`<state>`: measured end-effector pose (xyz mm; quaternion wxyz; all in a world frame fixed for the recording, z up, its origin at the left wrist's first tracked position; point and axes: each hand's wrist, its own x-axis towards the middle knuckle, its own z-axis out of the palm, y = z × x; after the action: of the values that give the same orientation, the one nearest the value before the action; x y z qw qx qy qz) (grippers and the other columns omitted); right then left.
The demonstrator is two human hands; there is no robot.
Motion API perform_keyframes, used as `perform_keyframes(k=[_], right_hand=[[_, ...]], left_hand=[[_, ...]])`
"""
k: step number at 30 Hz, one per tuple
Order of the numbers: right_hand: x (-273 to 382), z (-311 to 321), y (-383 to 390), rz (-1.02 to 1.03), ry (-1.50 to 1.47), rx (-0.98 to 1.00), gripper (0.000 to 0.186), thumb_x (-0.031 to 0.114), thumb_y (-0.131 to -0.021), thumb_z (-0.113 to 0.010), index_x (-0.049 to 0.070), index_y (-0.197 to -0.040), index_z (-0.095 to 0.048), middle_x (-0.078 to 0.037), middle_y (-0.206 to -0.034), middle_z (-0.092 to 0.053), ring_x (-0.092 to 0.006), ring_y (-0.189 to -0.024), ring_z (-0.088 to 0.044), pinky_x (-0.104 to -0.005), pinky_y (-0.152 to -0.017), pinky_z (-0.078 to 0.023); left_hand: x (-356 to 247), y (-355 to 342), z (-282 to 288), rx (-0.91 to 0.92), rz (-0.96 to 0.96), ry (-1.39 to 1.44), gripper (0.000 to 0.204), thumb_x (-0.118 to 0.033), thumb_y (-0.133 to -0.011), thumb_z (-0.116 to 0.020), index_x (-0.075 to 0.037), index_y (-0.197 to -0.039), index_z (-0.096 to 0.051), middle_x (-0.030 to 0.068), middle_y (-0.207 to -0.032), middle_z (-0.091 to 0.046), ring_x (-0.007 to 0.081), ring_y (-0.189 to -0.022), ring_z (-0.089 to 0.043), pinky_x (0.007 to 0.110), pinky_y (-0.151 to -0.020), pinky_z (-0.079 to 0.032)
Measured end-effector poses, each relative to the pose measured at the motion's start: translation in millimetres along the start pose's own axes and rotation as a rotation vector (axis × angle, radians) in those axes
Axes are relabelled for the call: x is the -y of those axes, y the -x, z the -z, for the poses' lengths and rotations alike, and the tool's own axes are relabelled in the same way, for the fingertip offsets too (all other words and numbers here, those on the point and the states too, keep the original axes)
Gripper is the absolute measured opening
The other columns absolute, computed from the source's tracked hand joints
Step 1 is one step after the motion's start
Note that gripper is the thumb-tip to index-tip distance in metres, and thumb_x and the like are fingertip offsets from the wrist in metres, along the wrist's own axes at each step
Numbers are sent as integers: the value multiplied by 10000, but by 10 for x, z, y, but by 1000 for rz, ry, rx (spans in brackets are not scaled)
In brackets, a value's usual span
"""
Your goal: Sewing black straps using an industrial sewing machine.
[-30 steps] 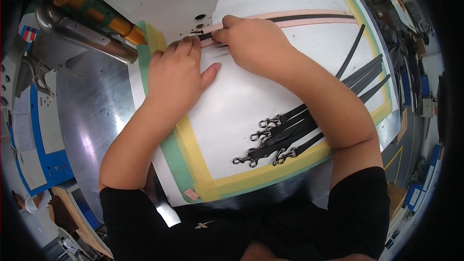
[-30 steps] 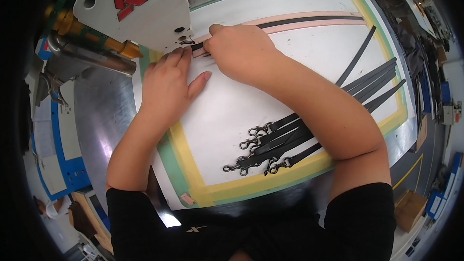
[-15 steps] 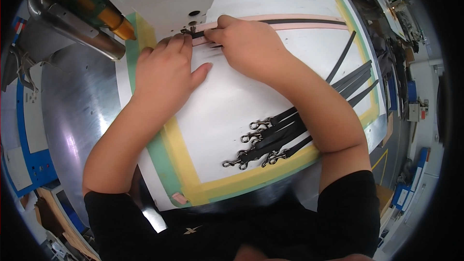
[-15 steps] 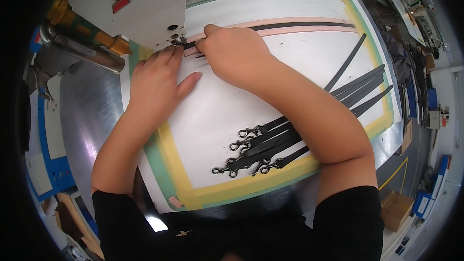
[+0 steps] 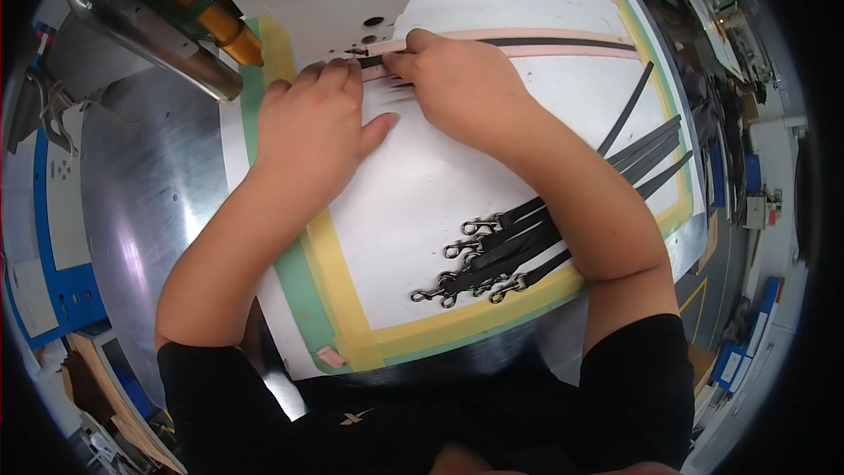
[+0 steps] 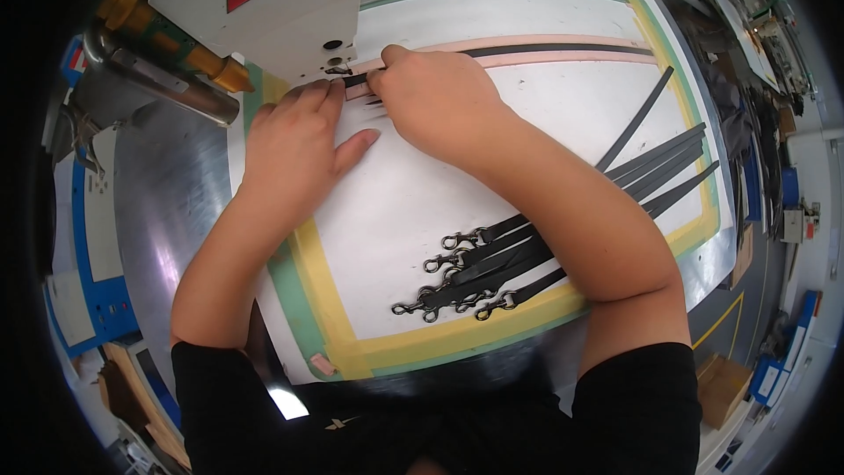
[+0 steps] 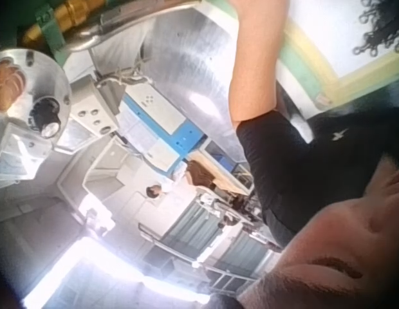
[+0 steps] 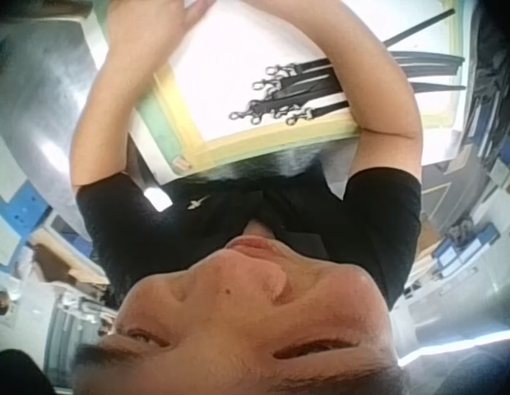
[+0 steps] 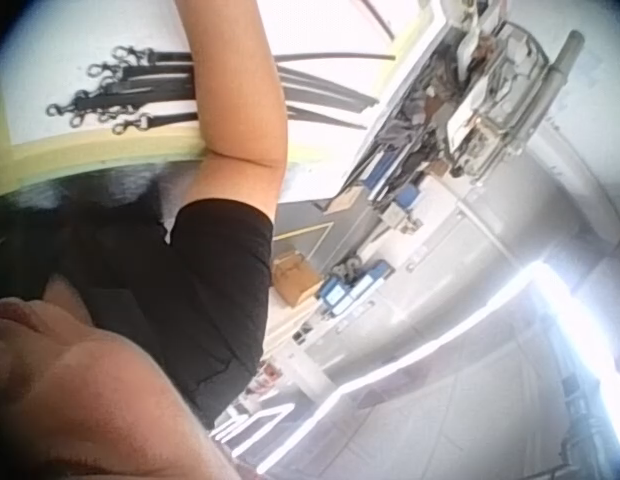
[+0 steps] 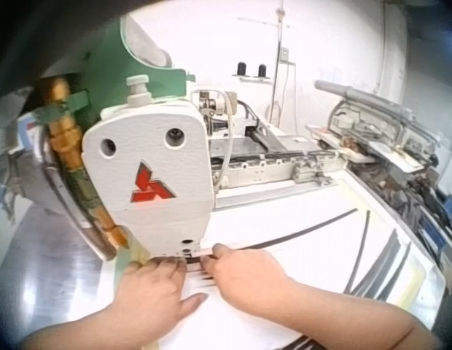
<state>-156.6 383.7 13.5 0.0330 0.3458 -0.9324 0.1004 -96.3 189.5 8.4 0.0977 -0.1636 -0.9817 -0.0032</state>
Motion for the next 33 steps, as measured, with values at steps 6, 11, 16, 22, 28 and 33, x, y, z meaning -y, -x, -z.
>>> perform_keyframes(k=[6, 11, 16, 22, 28, 33], right_hand=[[34, -55, -31, -5, 33, 1, 183, 76, -908, -610, 3, -1009, -745, -142, -1083, -680, -337, -930, -739, -434, -789, -606], [43, -59, -26, 1, 126, 52, 310, 102, -915, -597, 57, -1202, -706, -118, -1083, -681, -310, -899, -741, -435, -742, -610], [104, -6, -31, -31, 143, 106, 334, 90, -928, -582, 67, -1245, -687, -120, -1112, -685, -308, -940, -746, -435, -772, -614], [4, 121, 83, -77, 140, 137, 415, 61, -949, -546, 105, -1336, -687, -118, -1231, -691, -322, -1035, -735, -440, -868, -604], [-200, 231, 266, -187, 139, 107, 436, 41, -958, -526, 134, -1350, -695, -101, -1263, -689, -320, -1105, -713, -444, -942, -582], [-113, 245, 207, -140, 148, 123, 411, 46, -954, -541, 114, -1328, -696, -123, -1239, -678, -322, -1088, -718, -437, -925, -591]], left_hand=[[-33, -38, 47, 65, 31, -13, 576, -471, -905, -729, -18, -1256, -678, 122, -1206, -694, 293, -1076, -684, 447, -898, -521], [-65, 9, -26, -19, 35, 22, 565, -473, -909, -727, -15, -1237, -686, 106, -1183, -695, 280, -1059, -680, 436, -878, -523], [-100, 37, -25, -35, 51, 46, 562, -467, -919, -719, -2, -1232, -684, 105, -1179, -692, 277, -1068, -671, 426, -887, -521], [-102, 89, -57, -30, 107, 44, 612, -475, -942, -686, 15, -1307, -663, 125, -1222, -688, 286, -1119, -662, 433, -916, -517], [-165, 87, 79, 30, 157, 65, 634, -474, -941, -683, 17, -1340, -647, 125, -1272, -675, 290, -1167, -644, 436, -963, -499], [-298, 26, 46, -8, 123, 44, 630, -442, -972, -645, 18, -1399, -598, 144, -1341, -635, 289, -1317, -552, 453, -1074, -423]])
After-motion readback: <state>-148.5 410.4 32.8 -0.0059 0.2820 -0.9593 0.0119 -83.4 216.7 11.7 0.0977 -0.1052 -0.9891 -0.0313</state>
